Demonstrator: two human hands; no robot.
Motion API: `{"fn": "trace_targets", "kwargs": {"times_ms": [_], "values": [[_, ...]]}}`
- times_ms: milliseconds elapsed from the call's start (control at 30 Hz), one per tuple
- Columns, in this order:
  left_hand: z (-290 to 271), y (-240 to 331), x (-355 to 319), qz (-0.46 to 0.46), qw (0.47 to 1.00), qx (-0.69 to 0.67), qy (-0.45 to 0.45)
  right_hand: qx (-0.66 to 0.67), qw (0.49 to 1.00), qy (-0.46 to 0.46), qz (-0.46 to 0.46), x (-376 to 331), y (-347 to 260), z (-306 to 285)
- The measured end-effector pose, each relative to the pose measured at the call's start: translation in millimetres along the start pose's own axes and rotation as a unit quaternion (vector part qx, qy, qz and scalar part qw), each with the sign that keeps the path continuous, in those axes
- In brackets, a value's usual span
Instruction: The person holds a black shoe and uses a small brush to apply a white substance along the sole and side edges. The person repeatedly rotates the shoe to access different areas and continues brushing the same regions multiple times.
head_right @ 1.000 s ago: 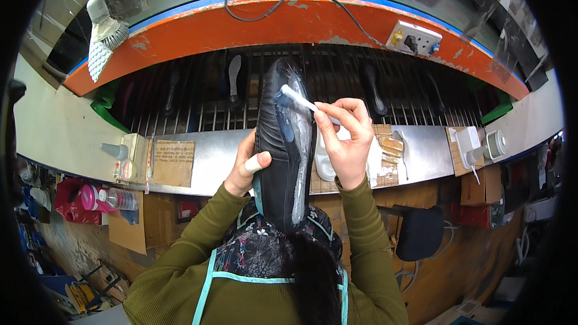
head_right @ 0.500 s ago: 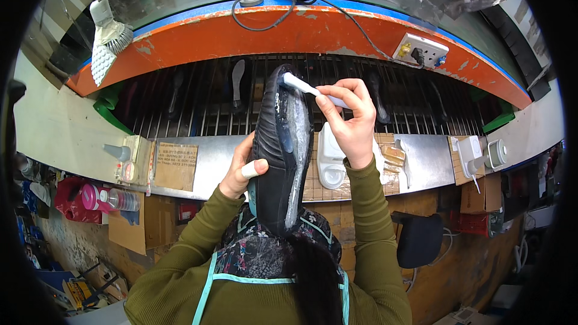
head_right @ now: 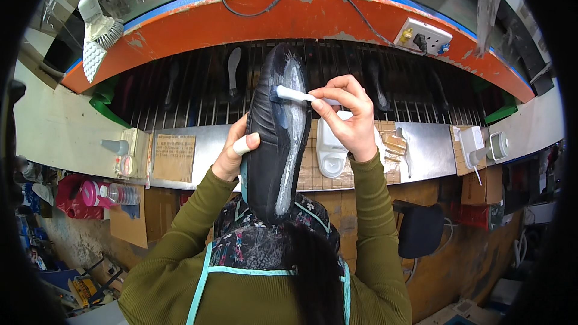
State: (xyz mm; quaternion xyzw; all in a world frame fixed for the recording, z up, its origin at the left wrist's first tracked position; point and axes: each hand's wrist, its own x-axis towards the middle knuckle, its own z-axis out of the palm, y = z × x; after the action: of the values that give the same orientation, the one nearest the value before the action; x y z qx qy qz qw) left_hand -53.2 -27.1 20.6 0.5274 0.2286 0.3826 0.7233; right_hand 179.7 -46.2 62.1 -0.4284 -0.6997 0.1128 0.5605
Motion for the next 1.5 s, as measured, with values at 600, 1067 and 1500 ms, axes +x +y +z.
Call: {"fn": "trace_targets", "kwargs": {"times_ms": [600,1067,1500], "values": [[-4,-6,-11,-0.046,0.996,-0.072,0.018,-0.038,0.998,-0.058,0.015,-26,0,-7],[0,-14,-21,-0.039,0.992,-0.109,0.047,-0.089,0.993,-0.073,0.02,-57,-17,-9],[7,-40,-27,-0.031,0.976,-0.194,0.099,0.051,0.983,0.009,0.178,-106,-27,8]]}}
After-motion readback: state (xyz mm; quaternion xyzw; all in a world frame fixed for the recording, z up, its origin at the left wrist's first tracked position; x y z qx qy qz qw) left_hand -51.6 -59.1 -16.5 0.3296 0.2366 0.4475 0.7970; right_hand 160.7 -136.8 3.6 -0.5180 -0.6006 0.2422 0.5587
